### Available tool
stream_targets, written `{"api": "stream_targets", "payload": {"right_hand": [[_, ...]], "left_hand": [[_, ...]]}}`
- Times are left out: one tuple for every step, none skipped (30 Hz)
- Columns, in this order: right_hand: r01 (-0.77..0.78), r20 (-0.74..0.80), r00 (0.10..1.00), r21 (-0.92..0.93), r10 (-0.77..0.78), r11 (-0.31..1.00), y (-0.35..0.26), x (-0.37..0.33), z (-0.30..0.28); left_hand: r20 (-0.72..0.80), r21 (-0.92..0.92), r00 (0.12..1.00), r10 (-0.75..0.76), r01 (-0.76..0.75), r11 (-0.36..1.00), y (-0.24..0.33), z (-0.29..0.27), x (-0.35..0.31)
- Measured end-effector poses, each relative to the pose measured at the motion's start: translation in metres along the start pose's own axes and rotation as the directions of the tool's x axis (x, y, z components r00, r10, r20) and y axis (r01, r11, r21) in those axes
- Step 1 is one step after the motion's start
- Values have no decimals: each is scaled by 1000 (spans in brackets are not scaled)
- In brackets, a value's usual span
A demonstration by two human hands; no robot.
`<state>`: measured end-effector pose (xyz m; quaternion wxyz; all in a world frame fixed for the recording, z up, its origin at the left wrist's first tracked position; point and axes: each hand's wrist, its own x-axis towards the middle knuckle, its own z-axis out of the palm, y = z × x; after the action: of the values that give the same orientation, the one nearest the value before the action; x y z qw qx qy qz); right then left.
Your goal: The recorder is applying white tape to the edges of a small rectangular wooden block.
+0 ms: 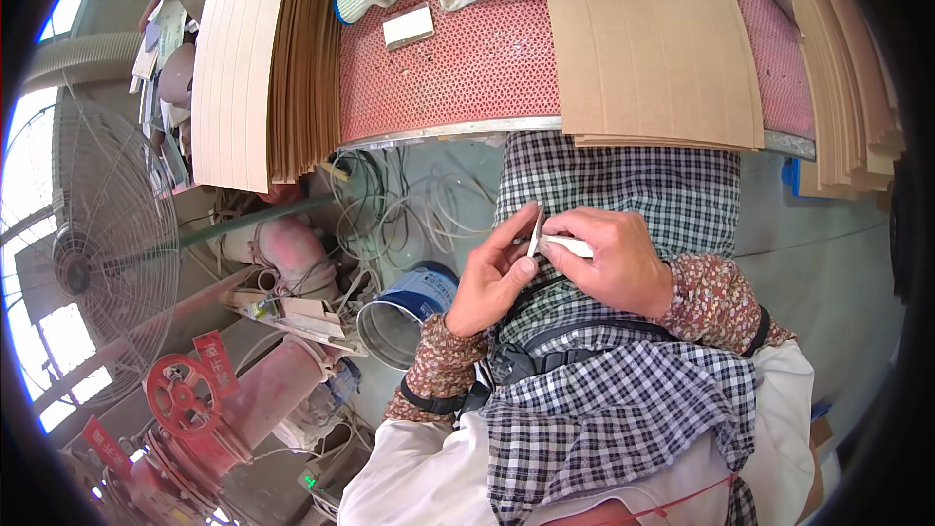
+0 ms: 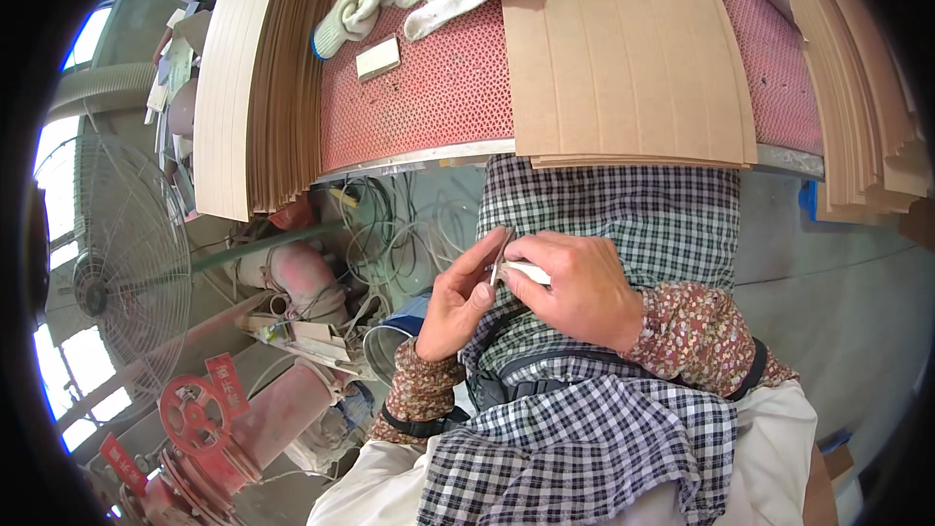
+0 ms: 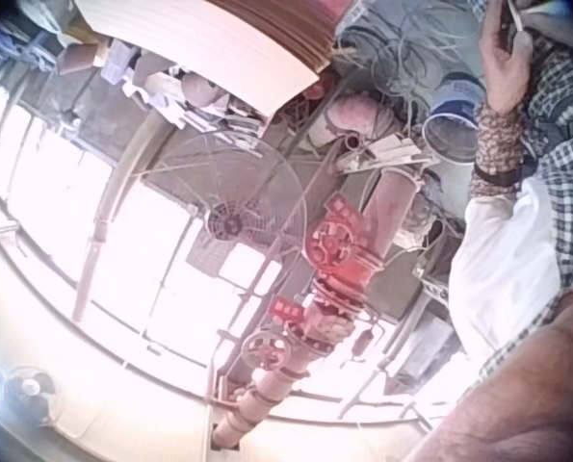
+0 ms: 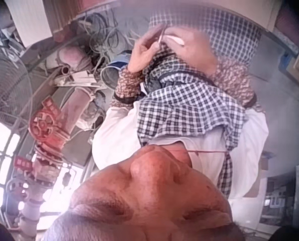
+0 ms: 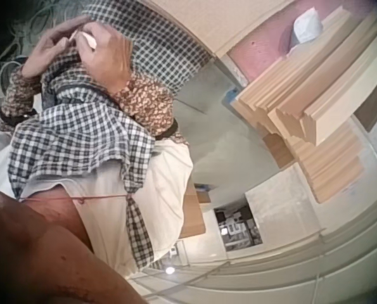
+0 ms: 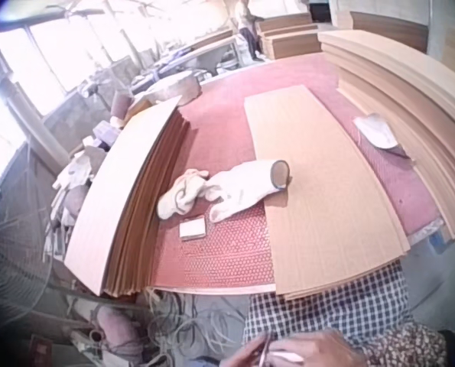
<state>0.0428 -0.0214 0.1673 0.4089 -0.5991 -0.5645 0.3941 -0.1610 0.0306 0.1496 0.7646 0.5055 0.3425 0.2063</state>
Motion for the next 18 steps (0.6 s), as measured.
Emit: {"api": "stream_targets", "payload": {"right_hand": [[-11,12,1000,17,11,1000,-2,2,-1],[-22,23,1000,34,21,999,-2,3,-2],[-16,28,999,46,14,999,-2,3,-2],[-9,33,999,59,7,998,-1,3,-2],[-3,38,999,72,0,997,0,2,-2],[-15,65,998,119,7,993,-2,2,-3],[-29,92,996,164,13,986,-6,2,-4],[-43,119,993,210,18,977,-8,2,-5],[-77,144,988,218,45,973,-7,2,-5],[-110,169,983,225,72,968,-7,3,-5],[-143,195,976,231,98,962,-6,3,-6],[-126,179,980,228,86,965,-6,3,-4],[-109,164,984,225,73,968,-7,2,-1],[-93,149,987,221,60,971,-6,2,2],[-81,140,989,200,54,976,-5,1,4],[-70,131,990,179,47,981,-3,0,6],[-59,123,992,157,40,986,-2,0,8],[-42,118,993,121,28,992,-1,-1,10]], "left_hand": [[-9,2,1000,-25,25,1000,2,2,1],[-18,4,999,-51,51,999,3,4,1],[-26,7,997,-76,76,997,5,6,1],[-31,65,997,-64,66,996,7,6,2],[-34,122,998,-53,56,991,8,6,2],[-39,178,998,-39,45,983,9,7,2],[-49,206,998,-34,43,978,11,8,3],[-59,234,998,-28,41,971,13,10,4],[-68,263,997,-25,42,964,14,11,4],[-99,301,995,-4,34,953,7,11,4],[-134,214,991,-31,60,975,2,11,4],[-165,125,984,-61,82,989,-2,11,3],[-193,34,977,-93,101,994,-6,10,3],[-245,0,965,-91,94,996,-9,8,5],[-297,-33,951,-91,85,996,-11,7,9],[-348,-65,933,-92,73,995,-13,5,11],[-311,81,947,-75,105,991,-15,1,9],[-272,223,960,-67,131,966,-15,-4,5]]}}
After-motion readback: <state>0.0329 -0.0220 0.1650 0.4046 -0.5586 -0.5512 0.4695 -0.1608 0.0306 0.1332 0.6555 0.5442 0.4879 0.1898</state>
